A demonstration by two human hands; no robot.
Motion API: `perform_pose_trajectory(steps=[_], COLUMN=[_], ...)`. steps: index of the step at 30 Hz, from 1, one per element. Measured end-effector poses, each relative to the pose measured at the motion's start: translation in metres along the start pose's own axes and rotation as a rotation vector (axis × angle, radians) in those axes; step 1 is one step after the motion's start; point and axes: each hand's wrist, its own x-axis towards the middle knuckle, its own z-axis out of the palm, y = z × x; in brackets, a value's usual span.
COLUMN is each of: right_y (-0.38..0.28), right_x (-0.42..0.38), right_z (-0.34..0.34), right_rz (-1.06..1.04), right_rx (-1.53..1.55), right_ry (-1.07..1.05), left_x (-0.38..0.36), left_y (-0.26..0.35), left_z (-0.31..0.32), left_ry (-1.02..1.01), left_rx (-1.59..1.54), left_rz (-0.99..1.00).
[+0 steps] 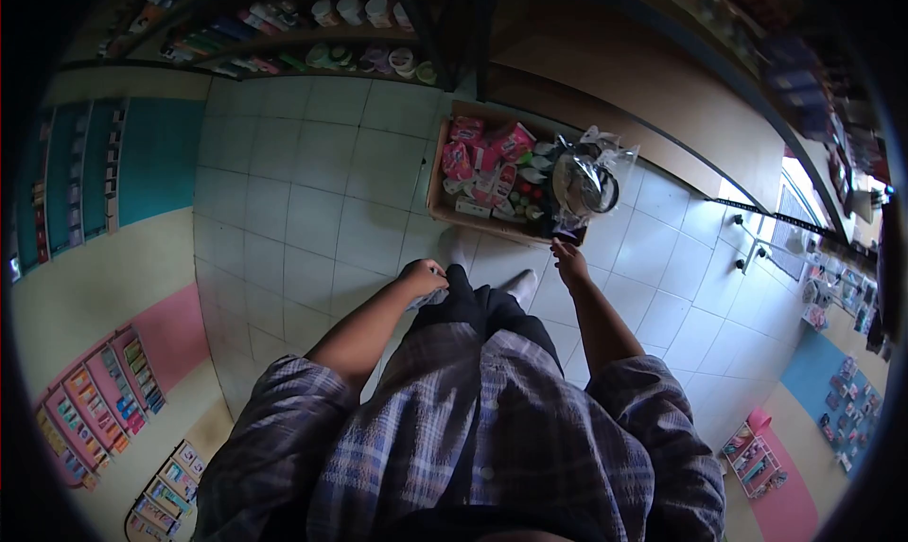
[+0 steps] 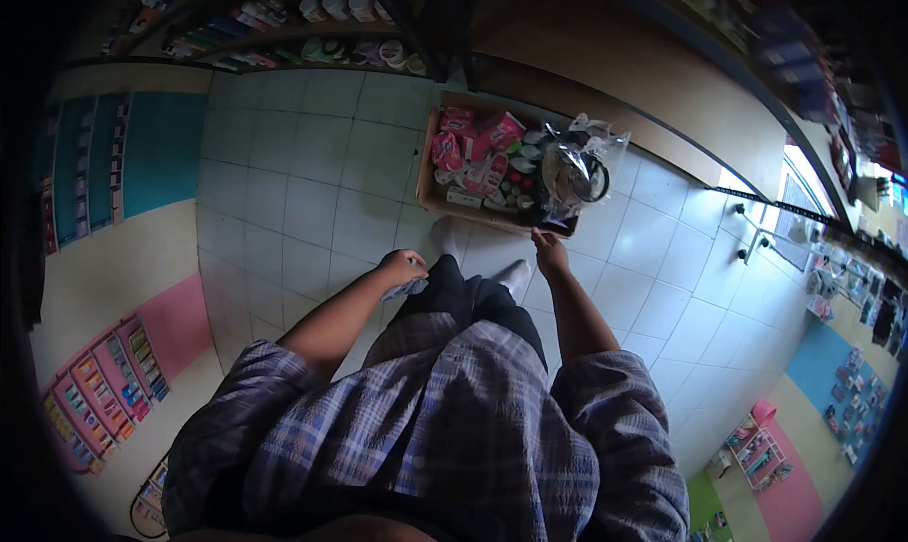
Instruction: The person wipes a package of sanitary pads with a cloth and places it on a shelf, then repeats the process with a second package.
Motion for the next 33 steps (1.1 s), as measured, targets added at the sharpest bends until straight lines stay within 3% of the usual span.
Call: perform_pose_trajectory(steps=[5,7,9,12,13,15,18,21,25,27,28,30,31,33], right_y=[-0.061,-0.068,-0.054,-0.037,-0.029,-0.013,0.013,-0.011,-0.003,-0.007,0.003,0.02,0.009,-0.02], right_x=[0.055,0.089,0.127,0.17,0.186,0.219,0.271,0.285,0.323,0.324,0.326,0.319,0.299,0.236], right_z=[0.075,0.104,0.142,0.189,0.202,0.228,0.258,0.271,0.31,0.32,0.322,0.316,0.306,0.276], right_rz=[-0.223,-0.149,-0.162,-0.214,-0.209,-0.264,-0.076,-0.088,-0.046,-0.059,-0.054,-0.069,-0.065,0.007], right_rx=[-0.501,-0.507,-0.463,-0.342,-0.345,-0.447,-0.249,-0.171,0.034,-0.334,-0.329,-0.265,-0.263,0.663], right_ry=[0.004,-0.177,-0.221,-0.25,-0.25,-0.238,-0.279,-0.239,-0.272,-0.144,-0.143,-0.209,-0.201,-0.142], left_x=[0.087,0.132,0.173,0.264,0.281,0.315,0.38,0.395,0.397,0.384,0.383,0.37,0.354,0.306], left_y=[-0.022,-0.025,-0.033,-0.055,-0.05,-0.041,-0.056,-0.041,-0.039,-0.033,-0.038,-0.042,-0.035,-0.019], left_z=[-0.031,-0.045,-0.047,-0.025,-0.023,-0.014,0.019,0.019,0.01,0.006,0.007,0.012,0.011,0.01], left_ry=[-0.033,-0.027,-0.038,0.134,0.129,0.108,0.253,0.39,0.257,0.269,0.264,-0.053,-0.062,-0.031], left_rx=[0.177,0.188,0.202,-0.101,-0.103,-0.455,-0.539,-0.564,-0.786,-0.854,-0.848,-1.035,-1.032,-0.91], left_rz=[0.07,0.052,0.029,0.12,0.119,0.103,0.211,0.224,0.278,0.397,0.396,0.256,0.258,0.235])
